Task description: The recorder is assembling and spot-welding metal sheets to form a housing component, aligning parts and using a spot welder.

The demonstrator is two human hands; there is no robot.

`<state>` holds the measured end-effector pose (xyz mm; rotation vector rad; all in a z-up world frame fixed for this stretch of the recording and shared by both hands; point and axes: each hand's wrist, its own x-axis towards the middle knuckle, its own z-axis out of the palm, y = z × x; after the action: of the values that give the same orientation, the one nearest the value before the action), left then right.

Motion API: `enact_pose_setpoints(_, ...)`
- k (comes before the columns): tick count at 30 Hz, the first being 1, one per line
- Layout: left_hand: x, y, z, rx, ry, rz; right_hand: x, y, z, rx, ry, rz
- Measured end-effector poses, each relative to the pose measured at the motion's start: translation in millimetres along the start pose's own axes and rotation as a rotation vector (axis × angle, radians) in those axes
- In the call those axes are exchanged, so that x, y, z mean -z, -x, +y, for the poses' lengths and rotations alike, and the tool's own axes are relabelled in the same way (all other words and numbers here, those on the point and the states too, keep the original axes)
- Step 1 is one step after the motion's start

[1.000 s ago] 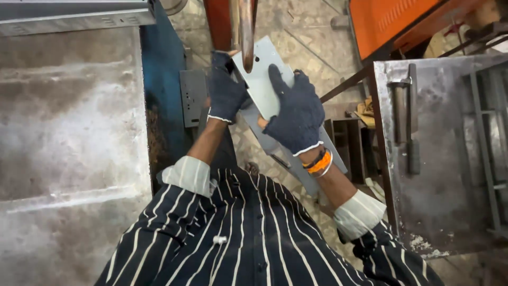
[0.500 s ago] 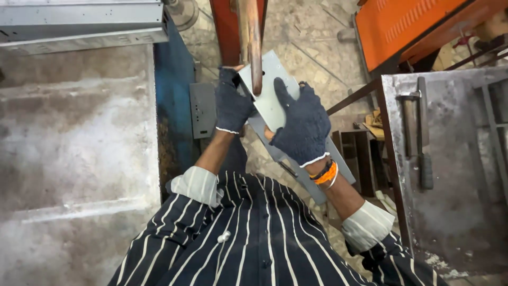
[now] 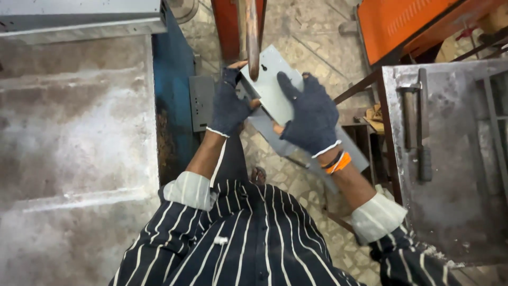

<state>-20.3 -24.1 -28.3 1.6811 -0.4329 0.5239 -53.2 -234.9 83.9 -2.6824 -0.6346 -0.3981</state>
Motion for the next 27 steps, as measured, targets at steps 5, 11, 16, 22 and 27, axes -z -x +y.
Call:
enact_pose_setpoints(5,-25,21,4,0.091,-0.249,0.151,13,-3,29,0.139,-0.021,-0.115)
enact_pose_setpoints(11,-53,24,16,0.255,-0.304,0.330,16,-22,57,0.321,-0.017,-0.153)
enact_pose_setpoints(16,-58,24,26,0.233,-0.311,0.359,20,-30,59,0.334,-0.031,-0.201)
enact_pose_setpoints(22,-68,28,27,0.230,-0.353,0.425,19,-37,67,0.379,-0.016,-0.227)
enact_pose_setpoints(27,-72,26,28,0.249,-0.313,0.452,24,-46,67,0.430,0.007,-0.222)
